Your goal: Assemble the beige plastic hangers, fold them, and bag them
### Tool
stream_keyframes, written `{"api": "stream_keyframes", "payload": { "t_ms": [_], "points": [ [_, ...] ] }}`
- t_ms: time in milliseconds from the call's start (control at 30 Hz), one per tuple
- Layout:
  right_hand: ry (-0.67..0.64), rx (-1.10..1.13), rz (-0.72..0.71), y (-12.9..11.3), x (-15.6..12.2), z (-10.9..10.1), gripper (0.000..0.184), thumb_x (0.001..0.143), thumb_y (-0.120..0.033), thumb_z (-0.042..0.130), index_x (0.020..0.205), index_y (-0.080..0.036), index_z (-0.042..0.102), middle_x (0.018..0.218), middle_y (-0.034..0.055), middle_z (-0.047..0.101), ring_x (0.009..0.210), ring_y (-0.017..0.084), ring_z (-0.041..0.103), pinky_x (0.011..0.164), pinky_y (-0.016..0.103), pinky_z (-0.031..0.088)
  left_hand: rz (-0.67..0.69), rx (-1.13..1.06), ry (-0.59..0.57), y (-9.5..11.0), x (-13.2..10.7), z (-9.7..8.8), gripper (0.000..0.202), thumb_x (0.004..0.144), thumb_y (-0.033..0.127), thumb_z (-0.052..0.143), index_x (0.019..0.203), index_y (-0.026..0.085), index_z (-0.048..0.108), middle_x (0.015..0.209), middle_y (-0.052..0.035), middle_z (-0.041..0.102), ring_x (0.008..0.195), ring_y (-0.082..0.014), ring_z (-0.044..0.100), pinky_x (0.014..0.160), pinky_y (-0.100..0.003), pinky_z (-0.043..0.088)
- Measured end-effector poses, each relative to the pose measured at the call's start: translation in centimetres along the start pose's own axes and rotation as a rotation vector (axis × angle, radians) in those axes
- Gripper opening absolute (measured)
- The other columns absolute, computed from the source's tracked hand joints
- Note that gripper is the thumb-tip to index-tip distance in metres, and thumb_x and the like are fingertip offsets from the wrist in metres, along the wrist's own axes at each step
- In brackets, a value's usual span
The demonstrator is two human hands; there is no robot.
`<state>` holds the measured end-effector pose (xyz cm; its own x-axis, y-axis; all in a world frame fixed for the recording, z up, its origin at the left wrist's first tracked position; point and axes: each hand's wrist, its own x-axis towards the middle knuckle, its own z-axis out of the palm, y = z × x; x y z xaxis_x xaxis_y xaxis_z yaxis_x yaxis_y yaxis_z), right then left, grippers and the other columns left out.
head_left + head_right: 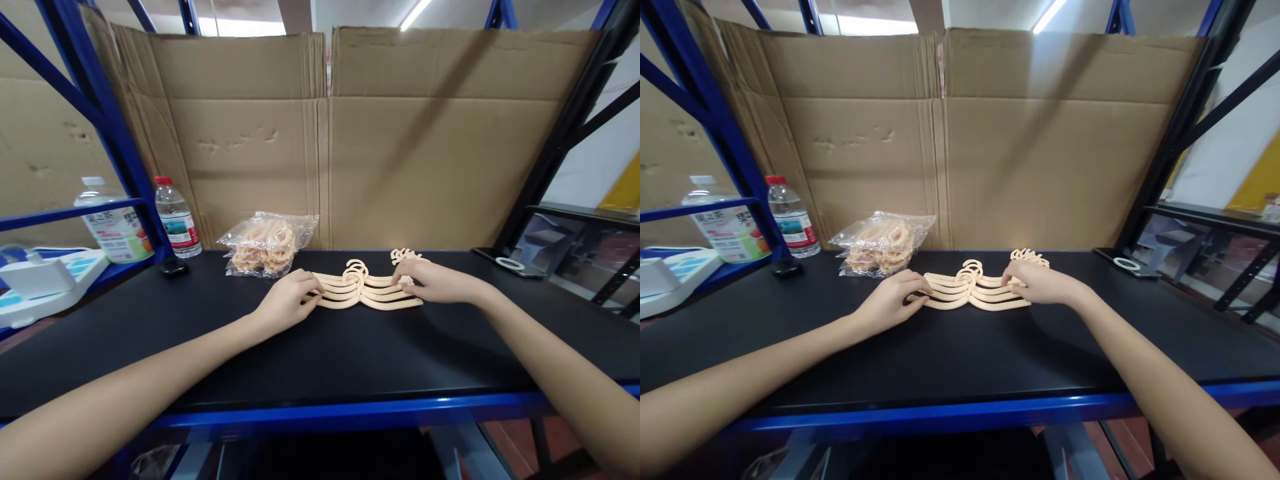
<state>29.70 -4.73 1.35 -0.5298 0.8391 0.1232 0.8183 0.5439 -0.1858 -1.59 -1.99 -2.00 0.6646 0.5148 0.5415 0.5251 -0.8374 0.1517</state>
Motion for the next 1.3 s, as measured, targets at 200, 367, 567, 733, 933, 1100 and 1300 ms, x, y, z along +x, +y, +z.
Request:
{"api": "stream_keyframes", "payload": {
  "t_ms": [200,367,567,733,933,1100,1300],
  "points": [
    [0.125,-0.057,0.192,-3.1,1.6,5.0,0.081,0.085,-0.066,0.035,0.139,-0.005,0.036,0.143,0.0218,0.035,0.134,0.035,0.028,0.107,0.048,0.027,-0.049,0.131,-0.192,2.4,0.7,2.3,0.052,0.089,0.043,0.046,0.130,0.012,0.047,0.140,-0.0151,0.043,0.130,-0.0285,0.037,0.108,-0.045,0.027],
    [0.077,-0.114,0.210,-2.7,3.4,7.1,0.090,0.086,-0.068,0.023,0.142,0.003,0.028,0.147,0.0237,0.026,0.138,0.033,0.021,0.112,0.044,0.018,-0.222,0.188,-0.442,1.2,2.1,3.8,0.069,0.093,0.053,0.024,0.144,0.007,0.025,0.150,-0.0178,0.018,0.140,-0.0301,0.015,0.111,-0.051,0.014],
    [0.071,-0.107,0.154,-0.6,7.5,7.2,0.087,0.088,-0.064,0.025,0.140,0.006,0.028,0.146,0.0250,0.027,0.137,0.034,0.022,0.112,0.044,0.019,-0.300,0.219,-0.437,-1.8,3.9,4.2,0.065,0.093,0.048,0.023,0.143,0.006,0.024,0.150,-0.0183,0.020,0.140,-0.0303,0.015,0.110,-0.052,0.013],
    [0.092,-0.116,0.148,1.5,10.2,7.4,0.084,0.088,-0.063,0.024,0.139,0.002,0.031,0.145,0.0228,0.031,0.137,0.033,0.024,0.112,0.042,0.019,-0.345,0.242,-0.414,-3.4,5.5,5.1,0.061,0.094,0.044,0.023,0.143,0.006,0.026,0.149,-0.0178,0.022,0.139,-0.0306,0.018,0.110,-0.054,0.014],
    [0.092,-0.121,0.180,3.9,8.6,6.9,0.083,0.088,-0.062,0.026,0.139,0.002,0.032,0.145,0.0233,0.032,0.135,0.035,0.026,0.111,0.043,0.021,-0.328,0.226,-0.412,-2.2,7.5,7.0,0.061,0.094,0.044,0.024,0.142,0.006,0.027,0.149,-0.0173,0.023,0.139,-0.0295,0.017,0.111,-0.052,0.014],
    [0.106,-0.134,0.173,4.8,7.4,6.3,0.079,0.089,-0.059,0.029,0.137,0.005,0.035,0.142,0.0247,0.036,0.134,0.035,0.028,0.111,0.043,0.022,-0.337,0.209,-0.400,-1.2,8.6,8.0,0.060,0.094,0.043,0.023,0.142,0.007,0.029,0.149,-0.0174,0.024,0.139,-0.0304,0.018,0.110,-0.052,0.014],
    [0.131,-0.126,0.092,4.6,7.9,6.1,0.068,0.089,-0.054,0.035,0.134,-0.005,0.041,0.139,0.0204,0.043,0.130,0.032,0.038,0.107,0.043,0.029,-0.320,0.197,-0.398,-2.0,8.1,7.5,0.061,0.093,0.044,0.025,0.142,0.007,0.028,0.149,-0.0169,0.024,0.139,-0.0301,0.019,0.110,-0.054,0.013]
  ]
}}
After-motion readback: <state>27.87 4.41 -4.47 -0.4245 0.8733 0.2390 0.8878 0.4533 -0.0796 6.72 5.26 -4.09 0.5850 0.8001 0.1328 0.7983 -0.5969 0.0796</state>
